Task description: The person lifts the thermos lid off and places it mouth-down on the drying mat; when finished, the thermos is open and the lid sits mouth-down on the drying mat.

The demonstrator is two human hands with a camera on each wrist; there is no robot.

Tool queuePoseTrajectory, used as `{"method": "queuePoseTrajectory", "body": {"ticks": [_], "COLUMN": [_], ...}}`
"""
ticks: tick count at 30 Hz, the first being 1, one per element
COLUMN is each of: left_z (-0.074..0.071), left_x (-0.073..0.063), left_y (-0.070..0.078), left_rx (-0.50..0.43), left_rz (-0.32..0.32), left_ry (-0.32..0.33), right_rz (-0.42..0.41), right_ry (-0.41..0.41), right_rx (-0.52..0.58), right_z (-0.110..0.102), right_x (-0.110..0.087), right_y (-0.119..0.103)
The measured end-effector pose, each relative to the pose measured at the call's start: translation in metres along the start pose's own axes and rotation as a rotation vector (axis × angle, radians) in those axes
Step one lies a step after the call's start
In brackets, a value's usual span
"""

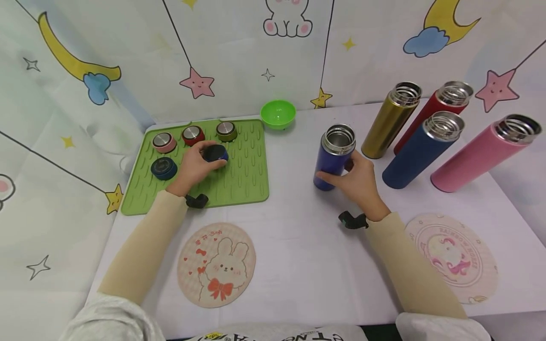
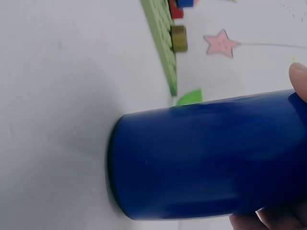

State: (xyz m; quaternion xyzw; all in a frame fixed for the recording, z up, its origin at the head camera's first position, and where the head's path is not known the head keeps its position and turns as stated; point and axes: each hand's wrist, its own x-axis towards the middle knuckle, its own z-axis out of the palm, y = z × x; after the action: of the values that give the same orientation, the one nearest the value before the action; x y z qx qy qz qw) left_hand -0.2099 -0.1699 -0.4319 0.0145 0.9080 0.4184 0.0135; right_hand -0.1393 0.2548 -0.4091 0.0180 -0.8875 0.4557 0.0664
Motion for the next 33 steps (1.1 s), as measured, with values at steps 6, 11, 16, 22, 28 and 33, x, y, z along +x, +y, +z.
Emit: {"method": "queuePoseTrajectory", "body": {"ticks": [6,11,16,22,28,33], "left_z": [0.000,-0.002,-0.003,-0.002,0.000,0.002], "left_x": [0.007,0.010,0.013,0.015,0.016,0.017], "left_y": [-0.009,-0.013,-0.015,-0.015,-0.015,-0.015], "left_rx": [0.036,0.056,0.055,0.066,0.081,0.087], "left_rz": [-0.041,-0.042,-0.038,-0.031,-0.019,-0.013], "left_ry": [-0.007,-0.014,-0.032,-0.057,-0.076,-0.075], "right_rz": [0.039,0.067,0.100,0.122,0.151,0.176], "right_ry": [0.038,0.071,0.108,0.120,0.093,0.078], "right_rx": [0.004,0.023,0.002,0.019,0.002,-0.003], "right_z": [-0.010,-0.020,-0.026,-0.029,-0.030,-0.029], "right_x": [0.013,0.020,0.024,0.027,0.029,0.030], "right_y": [0.009,0.017,0.024,0.028,0.029,0.028]}}
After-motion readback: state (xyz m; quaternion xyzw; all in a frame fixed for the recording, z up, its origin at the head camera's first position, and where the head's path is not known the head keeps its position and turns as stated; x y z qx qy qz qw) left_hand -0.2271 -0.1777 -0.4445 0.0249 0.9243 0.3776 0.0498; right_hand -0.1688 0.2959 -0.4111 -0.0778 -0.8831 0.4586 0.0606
